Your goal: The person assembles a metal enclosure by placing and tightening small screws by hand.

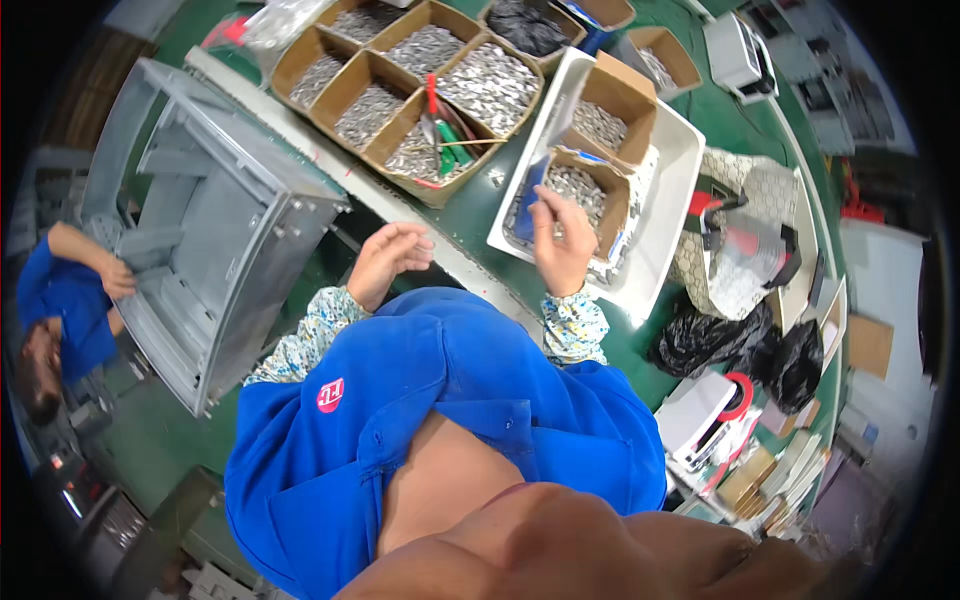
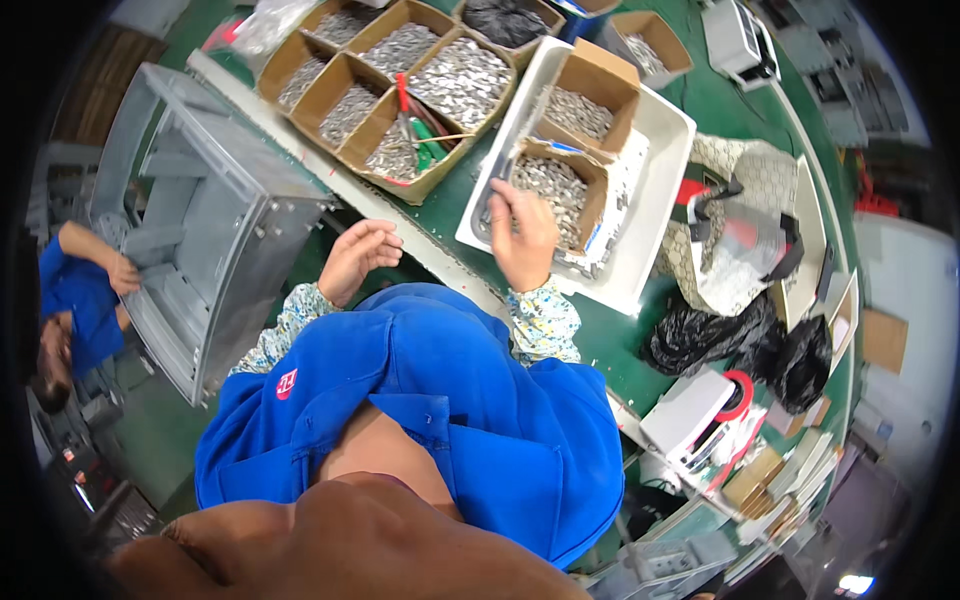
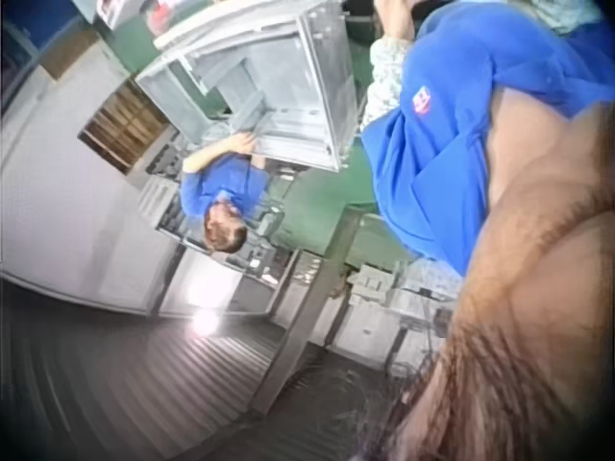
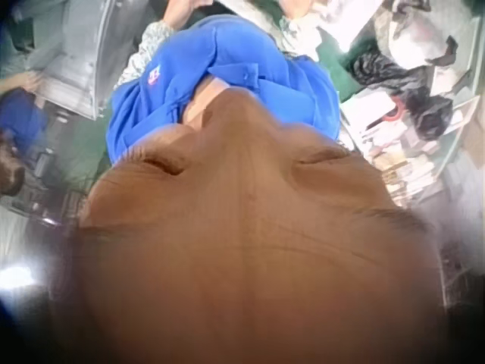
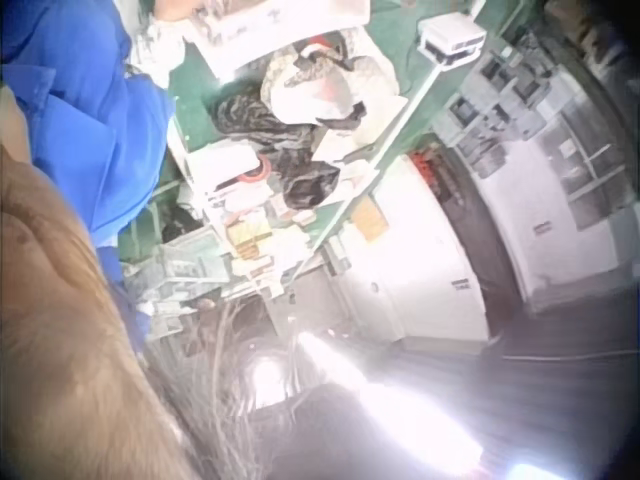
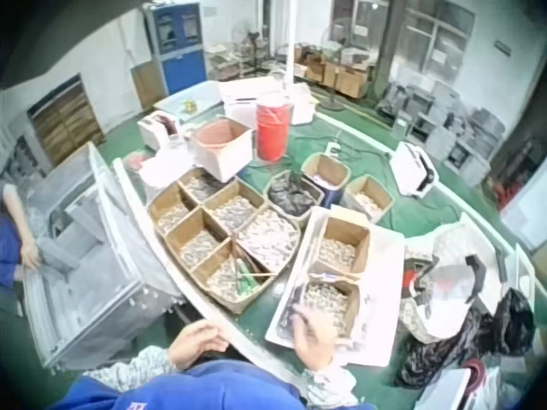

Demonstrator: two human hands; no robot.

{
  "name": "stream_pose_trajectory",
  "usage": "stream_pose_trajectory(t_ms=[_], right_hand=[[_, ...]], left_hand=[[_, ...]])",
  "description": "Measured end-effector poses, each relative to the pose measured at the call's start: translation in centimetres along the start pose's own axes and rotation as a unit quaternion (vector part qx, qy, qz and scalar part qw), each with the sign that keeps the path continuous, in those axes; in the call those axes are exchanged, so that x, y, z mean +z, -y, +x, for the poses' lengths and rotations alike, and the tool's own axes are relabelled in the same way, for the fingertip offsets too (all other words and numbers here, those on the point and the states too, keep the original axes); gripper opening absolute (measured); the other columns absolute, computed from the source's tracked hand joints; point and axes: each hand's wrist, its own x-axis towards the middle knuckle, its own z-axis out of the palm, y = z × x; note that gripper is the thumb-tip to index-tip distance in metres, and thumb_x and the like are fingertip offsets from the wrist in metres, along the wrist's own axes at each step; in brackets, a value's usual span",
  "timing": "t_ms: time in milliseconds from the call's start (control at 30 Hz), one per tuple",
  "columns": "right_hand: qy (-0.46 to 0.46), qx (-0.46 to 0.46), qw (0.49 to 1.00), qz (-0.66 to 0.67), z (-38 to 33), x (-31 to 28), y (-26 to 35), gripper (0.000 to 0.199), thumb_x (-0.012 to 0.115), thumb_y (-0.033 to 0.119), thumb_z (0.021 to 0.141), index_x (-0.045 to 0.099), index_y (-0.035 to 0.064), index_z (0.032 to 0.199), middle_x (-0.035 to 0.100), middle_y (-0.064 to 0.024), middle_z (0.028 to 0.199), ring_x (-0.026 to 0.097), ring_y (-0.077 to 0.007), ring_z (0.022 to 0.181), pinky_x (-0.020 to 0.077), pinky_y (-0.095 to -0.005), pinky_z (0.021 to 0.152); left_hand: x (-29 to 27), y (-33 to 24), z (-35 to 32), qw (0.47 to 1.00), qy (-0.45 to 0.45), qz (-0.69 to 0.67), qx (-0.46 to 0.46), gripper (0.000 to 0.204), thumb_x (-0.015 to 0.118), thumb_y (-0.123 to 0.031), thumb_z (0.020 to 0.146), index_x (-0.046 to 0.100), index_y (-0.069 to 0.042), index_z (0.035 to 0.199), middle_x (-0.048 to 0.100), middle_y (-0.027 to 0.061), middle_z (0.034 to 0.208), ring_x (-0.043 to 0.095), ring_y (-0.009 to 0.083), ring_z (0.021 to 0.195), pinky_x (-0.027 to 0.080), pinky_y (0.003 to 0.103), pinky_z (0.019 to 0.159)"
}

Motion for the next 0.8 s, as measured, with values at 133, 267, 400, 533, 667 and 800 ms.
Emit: stream_pose_trajectory(t_ms=[133, 267, 400, 533, 667, 800], right_hand=[[0.17, -0.081, 0.98, 0.057, -0.6, 3.4, 3.2, 0.018, 0.061, 0.002, 0.07, 0.061, 0.007, 0.088, 0.055, -0.008, 0.068, 0.051, -0.0243, 0.062, 0.0391, -0.0338, 0.058], [0.253, -0.161, 0.946, 0.124, -1.8, 7.0, 5.5, 0.015, 0.06, 0.004, 0.071, 0.06, 0.0077, 0.086, 0.054, -0.0069, 0.067, 0.052, -0.0244, 0.06, 0.0389, -0.0331, 0.057], [0.312, -0.209, 0.908, 0.185, -2.9, 10.0, 7.4, 0.014, 0.06, 0.006, 0.071, 0.059, 0.0073, 0.085, 0.054, -0.0071, 0.067, 0.053, -0.0241, 0.062, 0.0392, -0.0332, 0.057], [0.35, -0.259, 0.879, 0.194, -3.7, 11.8, 9.2, 0.015, 0.059, 0.004, 0.071, 0.058, 0.0057, 0.086, 0.052, -0.007, 0.064, 0.053, -0.0242, 0.06, 0.0391, -0.0337, 0.056], [0.401, -0.263, 0.859, 0.18, -5.0, 12.7, 10.6, 0.015, 0.058, 0.001, 0.073, 0.06, 0.0056, 0.087, 0.051, -0.0063, 0.063, 0.05, -0.0228, 0.057, 0.0374, -0.032, 0.054], [0.445, -0.265, 0.842, 0.151, -6.9, 12.7, 11.6, 0.013, 0.059, 0.001, 0.075, 0.061, 0.0048, 0.087, 0.053, -0.0084, 0.066, 0.05, -0.0227, 0.058, 0.0394, -0.0308, 0.055]], left_hand=[[-1.1, 2.5, -2.3, 0.997, -0.034, -0.063, 0.014, 0.022, 0.047, -0.015, 0.088, 0.049, -0.001, 0.104, 0.058, 0.0103, 0.092, 0.058, 0.0149, 0.08, 0.048, 0.028, 0.072], [-1.7, 3.8, -4.4, 0.99, -0.061, -0.114, 0.05, 0.022, 0.045, -0.014, 0.089, 0.049, -0.001, 0.106, 0.059, 0.0096, 0.091, 0.059, 0.0153, 0.08, 0.049, 0.027, 0.072], [-3.6, 5.5, -6.7, 0.973, -0.138, -0.161, 0.092, 0.023, 0.048, -0.016, 0.088, 0.05, -0.001, 0.106, 0.059, 0.0102, 0.091, 0.059, 0.0158, 0.079, 0.048, 0.027, 0.071], [-4.4, 5.9, -9.0, 0.956, -0.201, -0.187, 0.101, 0.022, 0.048, -0.016, 0.088, 0.051, -0.003, 0.105, 0.06, 0.0082, 0.09, 0.059, 0.0148, 0.078, 0.048, 0.026, 0.07], [-5.1, 6.6, -10.0, 0.948, -0.21, -0.211, 0.109, 0.023, 0.051, -0.017, 0.087, 0.051, -0.002, 0.104, 0.059, 0.0089, 0.088, 0.059, 0.0141, 0.077, 0.049, 0.026, 0.069], [-5.9, 8.0, -10.4, 0.952, -0.171, -0.209, 0.142, 0.021, 0.049, -0.018, 0.087, 0.051, -0.004, 0.103, 0.058, 0.0077, 0.089, 0.058, 0.0115, 0.075, 0.048, 0.023, 0.068]])
